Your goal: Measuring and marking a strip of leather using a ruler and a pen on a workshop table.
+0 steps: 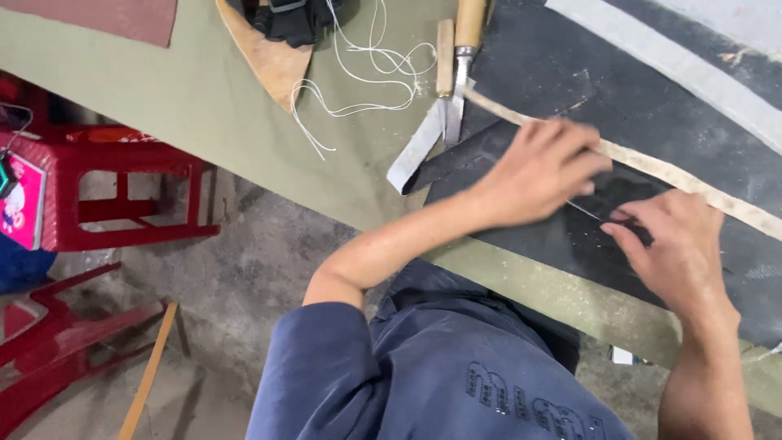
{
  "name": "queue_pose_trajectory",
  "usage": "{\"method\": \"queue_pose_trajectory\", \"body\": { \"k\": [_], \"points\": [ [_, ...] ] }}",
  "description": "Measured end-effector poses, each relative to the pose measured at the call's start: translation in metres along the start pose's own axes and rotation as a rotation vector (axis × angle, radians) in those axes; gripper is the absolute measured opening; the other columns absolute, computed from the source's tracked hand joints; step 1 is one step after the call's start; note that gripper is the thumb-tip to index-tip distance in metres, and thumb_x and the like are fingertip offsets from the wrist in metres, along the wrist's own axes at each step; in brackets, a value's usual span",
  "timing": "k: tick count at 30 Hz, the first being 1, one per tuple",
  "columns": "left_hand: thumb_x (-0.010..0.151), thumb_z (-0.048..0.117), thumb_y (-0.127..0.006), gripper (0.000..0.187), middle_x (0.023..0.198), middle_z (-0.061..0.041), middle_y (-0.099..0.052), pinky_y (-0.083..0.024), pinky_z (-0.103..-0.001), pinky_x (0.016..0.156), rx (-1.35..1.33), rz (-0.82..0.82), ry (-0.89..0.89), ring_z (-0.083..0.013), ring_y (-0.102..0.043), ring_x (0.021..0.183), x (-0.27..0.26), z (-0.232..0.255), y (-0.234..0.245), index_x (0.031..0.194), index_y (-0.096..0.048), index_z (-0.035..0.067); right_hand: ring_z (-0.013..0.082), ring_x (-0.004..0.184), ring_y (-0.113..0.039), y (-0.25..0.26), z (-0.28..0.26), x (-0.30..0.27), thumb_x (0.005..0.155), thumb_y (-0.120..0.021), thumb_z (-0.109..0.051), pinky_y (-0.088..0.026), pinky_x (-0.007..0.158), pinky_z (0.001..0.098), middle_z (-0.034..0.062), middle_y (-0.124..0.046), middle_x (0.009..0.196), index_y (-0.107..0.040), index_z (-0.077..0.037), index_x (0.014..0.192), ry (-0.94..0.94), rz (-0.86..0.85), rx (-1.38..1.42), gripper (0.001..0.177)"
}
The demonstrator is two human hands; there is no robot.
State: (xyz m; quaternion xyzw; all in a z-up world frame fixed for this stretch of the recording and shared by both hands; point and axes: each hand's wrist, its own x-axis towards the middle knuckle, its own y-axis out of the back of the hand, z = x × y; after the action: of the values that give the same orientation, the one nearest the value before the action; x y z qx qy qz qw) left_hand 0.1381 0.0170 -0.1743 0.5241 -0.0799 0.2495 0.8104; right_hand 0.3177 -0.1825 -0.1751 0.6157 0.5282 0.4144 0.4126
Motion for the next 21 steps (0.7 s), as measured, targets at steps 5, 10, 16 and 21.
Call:
{"method": "queue_pose_trajectory", "body": {
  "k": [5,10,16,21],
  "points": [
    [0.102,0.033,-0.065,0.022,0.114,-0.001,-0.067,-0.054,-0.042,0.09,-0.293,0.243,0.007,-0.0261,-0.067,0.103,-0.037,0.056,0.023,0.12,-0.071,0.02,0.0301,0.088,-0.067,0.022,-0.031,-0.003,0.108,-0.065,-0.025,-0.053,0.078,0.0412,0.0054,-0.068,0.095,-0.073,-0.018,0.108,-0.077,0.136,0.004,0.011],
    [0.09,0.021,-0.082,0.02,0.076,-0.001,-0.06,-0.049,-0.027,0.062,-0.853,0.311,0.576,-0.0133,-0.058,0.066,-0.038,0.092,0.017,0.102,-0.07,0.01,0.0208,0.07,-0.067,0.035,-0.044,-0.008,0.108,-0.061,-0.033,-0.054,0.066,0.0318,-0.0038,-0.062,0.079,-0.074,-0.023,0.103,-0.172,0.334,0.14,0.017],
    [0.107,0.028,-0.058,0.037,0.118,-0.018,-0.07,-0.057,-0.032,0.085,-1.451,0.374,0.777,-0.0262,-0.073,0.105,-0.018,0.076,0.003,0.135,-0.055,0.004,0.0211,0.073,-0.073,0.032,-0.054,-0.027,0.101,-0.066,-0.026,-0.058,0.065,0.0323,-0.001,-0.069,0.077,-0.075,-0.019,0.106,-0.226,0.276,0.424,0.012],
    [0.103,0.026,-0.062,0.02,0.062,-0.001,-0.041,-0.034,-0.028,0.05,-1.416,0.585,0.925,-0.0121,-0.04,0.053,-0.009,0.034,0.064,0.106,-0.059,0.006,0.042,0.109,-0.076,0.014,0.087,-0.117,0.125,-0.069,-0.008,-0.035,0.121,0.0517,0.022,-0.082,0.118,-0.083,0.008,0.126,-0.458,0.738,-0.311,0.021]
  ]
}}
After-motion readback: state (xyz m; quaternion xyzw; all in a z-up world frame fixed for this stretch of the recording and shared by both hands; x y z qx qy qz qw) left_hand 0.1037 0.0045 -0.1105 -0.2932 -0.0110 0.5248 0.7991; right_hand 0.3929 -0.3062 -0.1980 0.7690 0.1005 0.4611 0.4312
